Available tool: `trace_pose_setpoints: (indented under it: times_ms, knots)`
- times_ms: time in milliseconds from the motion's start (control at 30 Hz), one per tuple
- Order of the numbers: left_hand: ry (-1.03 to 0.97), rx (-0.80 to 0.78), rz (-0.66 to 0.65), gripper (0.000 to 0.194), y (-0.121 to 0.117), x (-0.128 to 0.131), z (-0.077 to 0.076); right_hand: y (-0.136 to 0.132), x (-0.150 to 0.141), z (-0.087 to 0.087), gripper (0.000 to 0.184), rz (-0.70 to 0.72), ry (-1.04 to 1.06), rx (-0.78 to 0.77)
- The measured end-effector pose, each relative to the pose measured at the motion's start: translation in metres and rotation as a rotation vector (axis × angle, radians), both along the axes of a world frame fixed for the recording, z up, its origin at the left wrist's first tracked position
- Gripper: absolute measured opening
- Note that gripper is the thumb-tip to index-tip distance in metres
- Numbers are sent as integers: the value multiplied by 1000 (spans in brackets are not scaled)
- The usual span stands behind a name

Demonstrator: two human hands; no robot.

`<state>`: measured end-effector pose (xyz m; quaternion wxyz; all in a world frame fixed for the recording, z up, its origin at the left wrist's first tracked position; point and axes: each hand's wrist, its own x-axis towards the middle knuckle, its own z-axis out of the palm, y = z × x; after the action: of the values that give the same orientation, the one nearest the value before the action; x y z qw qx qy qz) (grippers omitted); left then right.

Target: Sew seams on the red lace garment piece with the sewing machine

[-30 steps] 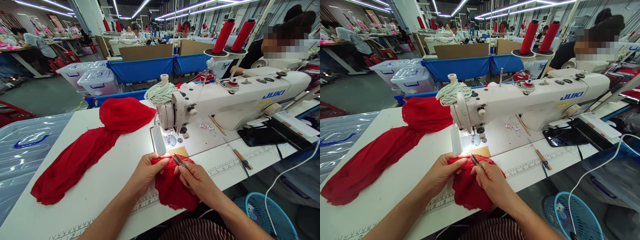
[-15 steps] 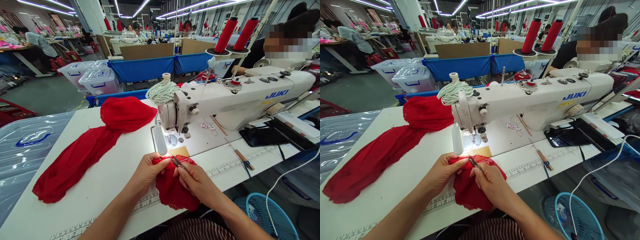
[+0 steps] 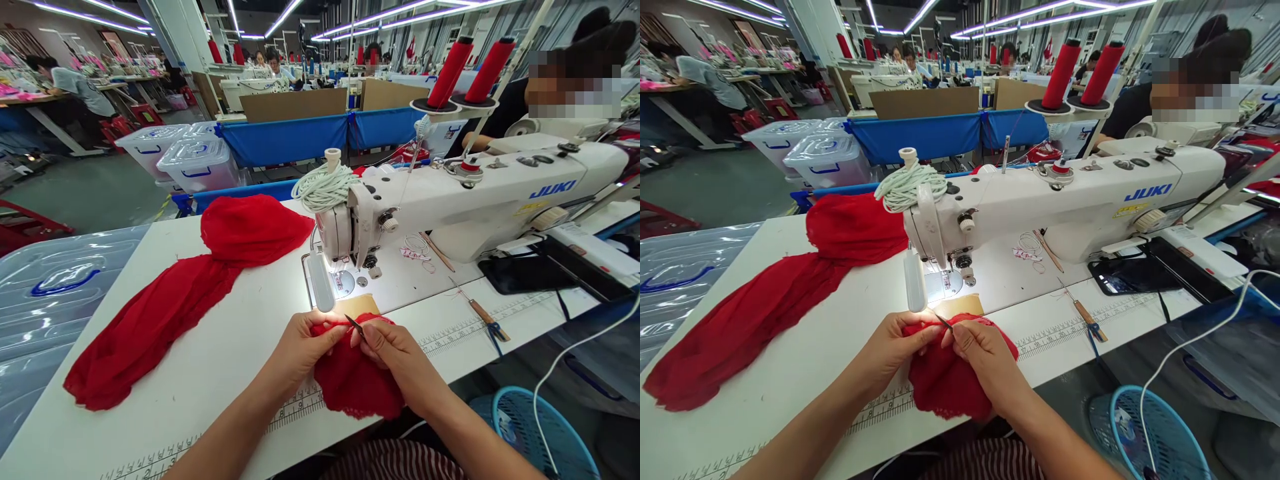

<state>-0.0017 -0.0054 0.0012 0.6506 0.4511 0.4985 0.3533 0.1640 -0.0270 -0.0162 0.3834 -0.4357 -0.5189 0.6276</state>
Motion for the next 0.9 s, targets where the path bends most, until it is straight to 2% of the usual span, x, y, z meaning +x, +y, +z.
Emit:
trace_pose_setpoints:
  times_ms: [100,167,267,367,600,900]
  knots:
    - [-10,-34,57,27,-1,0,-4,-2,-2,2,41,-116,-20,105]
    - [-30,-39,69,30,0,1,-5,-2,-4,1,30,-178,-93,213]
    - [8,5,88,32,-1,3,-8,1,-10,-5,14,-264,-248,381]
    - [69,75,99,30,-2,2,-12,5,-15,-11,9,-344,-326,488]
    - [155,207,97,24,-4,1,-16,6,-20,-12,6,-408,-381,549]
    - [301,302,75,21,-6,3,-14,7,-21,-17,8,-369,-478,621]
